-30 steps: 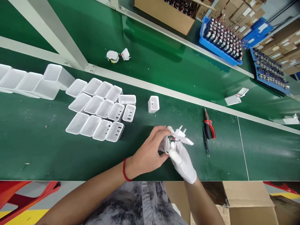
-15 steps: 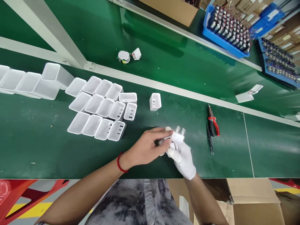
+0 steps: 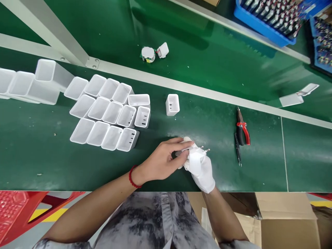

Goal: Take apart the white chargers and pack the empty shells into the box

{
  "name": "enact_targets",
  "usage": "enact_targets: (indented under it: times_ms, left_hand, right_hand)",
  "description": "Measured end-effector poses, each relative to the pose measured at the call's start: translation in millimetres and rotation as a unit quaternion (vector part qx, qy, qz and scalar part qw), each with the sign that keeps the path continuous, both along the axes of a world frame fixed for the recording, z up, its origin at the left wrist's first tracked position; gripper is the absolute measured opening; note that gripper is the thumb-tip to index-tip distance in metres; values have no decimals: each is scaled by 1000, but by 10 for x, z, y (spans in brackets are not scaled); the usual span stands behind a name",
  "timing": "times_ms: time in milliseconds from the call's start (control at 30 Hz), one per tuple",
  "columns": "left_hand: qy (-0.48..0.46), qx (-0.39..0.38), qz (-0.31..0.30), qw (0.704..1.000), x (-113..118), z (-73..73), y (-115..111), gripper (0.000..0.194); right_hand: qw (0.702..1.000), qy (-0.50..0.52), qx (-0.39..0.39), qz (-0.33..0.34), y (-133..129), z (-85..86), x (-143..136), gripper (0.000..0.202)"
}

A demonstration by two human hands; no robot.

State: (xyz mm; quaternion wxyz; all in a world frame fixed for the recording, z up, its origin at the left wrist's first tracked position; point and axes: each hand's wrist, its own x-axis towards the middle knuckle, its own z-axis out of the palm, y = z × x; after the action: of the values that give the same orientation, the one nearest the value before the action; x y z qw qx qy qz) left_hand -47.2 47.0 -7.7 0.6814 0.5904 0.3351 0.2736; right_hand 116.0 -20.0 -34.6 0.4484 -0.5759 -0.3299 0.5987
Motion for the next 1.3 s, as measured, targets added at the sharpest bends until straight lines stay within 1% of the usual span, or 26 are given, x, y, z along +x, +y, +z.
enact_targets:
  times_ms: [100, 167, 233, 333, 400, 467, 533, 567, 600, 633, 667, 700, 733, 767, 800, 867, 933, 967, 1000, 1033, 1100, 1133, 1167, 1200, 1233, 1300]
  left_hand:
    - [4, -33, -2, 999, 56, -85, 19, 38]
    - [3, -21, -12, 1000, 109, -88, 36, 38]
    - [7, 13, -20, 1000, 162, -62, 47, 38]
    - [21, 65, -24, 997, 216, -30, 46, 38]
    - [31, 67, -18, 997, 228, -38, 40, 38]
    - [31, 39, -8, 999, 224, -63, 41, 39]
    - [18, -1, 5, 1000, 217, -89, 54, 40]
    - [11, -13, 13, 1000, 217, -97, 63, 40]
    - [11, -17, 21, 1000, 222, -103, 73, 39]
    - [17, -14, 29, 999, 231, -106, 82, 39]
    - [29, -1, 36, 999, 247, -107, 88, 39]
    - [46, 22, 38, 998, 268, -108, 91, 39]
    - [69, 51, 37, 996, 292, -109, 88, 40]
    - [96, 83, 32, 991, 317, -109, 82, 41]
    - [124, 116, 24, 985, 339, -108, 73, 42]
    - [183, 181, 4, 966, 362, -101, 52, 44]
    - [240, 233, -14, 942, 342, -84, 41, 46]
    - [260, 254, -25, 931, 316, -73, 41, 47]
    - [271, 271, -38, 923, 281, -62, 44, 48]
    - [274, 280, -49, 919, 239, -50, 48, 49]
    - [261, 276, -57, 923, 139, -30, 51, 48]
    - [255, 267, -51, 928, 83, -22, 46, 48]
    - [252, 255, -39, 933, 24, -15, 35, 49]
    - [250, 241, -27, 937, -40, -10, 18, 49]
    - [249, 228, -16, 941, -106, -8, -5, 49]
    - [245, 202, -2, 948, -239, -12, -59, 48]
  right_hand:
    - [999, -15, -1, 39, 42, 112, 89, 48]
    - [997, -54, 17, 52, 47, 165, 167, 48]
    - [996, -80, 38, 23, 30, 146, 220, 47]
    - [995, -63, 53, -49, -5, 4, 228, 42]
    - [995, -49, 56, -73, -13, -81, 215, 41]
    - [996, -55, 55, -47, -13, -90, 228, 42]
    - [994, -94, 60, 15, -23, -22, 282, 46]
    - [987, -135, 74, 41, -38, 28, 318, 47]
    - [973, -201, 104, 47, -59, 77, 354, 47]
    - [945, -289, 150, 31, -85, 117, 382, 45]
    - [900, -385, 203, 5, -112, 141, 399, 44]
    - [843, -474, 252, -12, -137, 148, 403, 46]
    - [785, -545, 292, -13, -156, 136, 394, 50]
    - [735, -595, 324, -3, -166, 109, 377, 55]
    - [700, -625, 345, 14, -165, 70, 355, 57]
    - [662, -650, 372, 31, -135, -22, 321, 55]
    - [642, -658, 394, 21, -80, -108, 316, 46]
    - [643, -656, 395, 24, -50, -143, 323, 42]
    - [653, -651, 385, 38, -20, -171, 335, 37]
    - [670, -643, 366, 55, 7, -192, 348, 32]
    - [718, -619, 308, 88, 47, -208, 380, 25]
    - [737, -608, 279, 102, 55, -204, 401, 23]
    - [747, -602, 261, 110, 51, -192, 428, 23]
    - [747, -604, 256, 108, 35, -176, 461, 24]
    - [740, -614, 259, 94, 8, -158, 501, 25]
    - [718, -638, 276, 24, -64, -136, 593, 28]
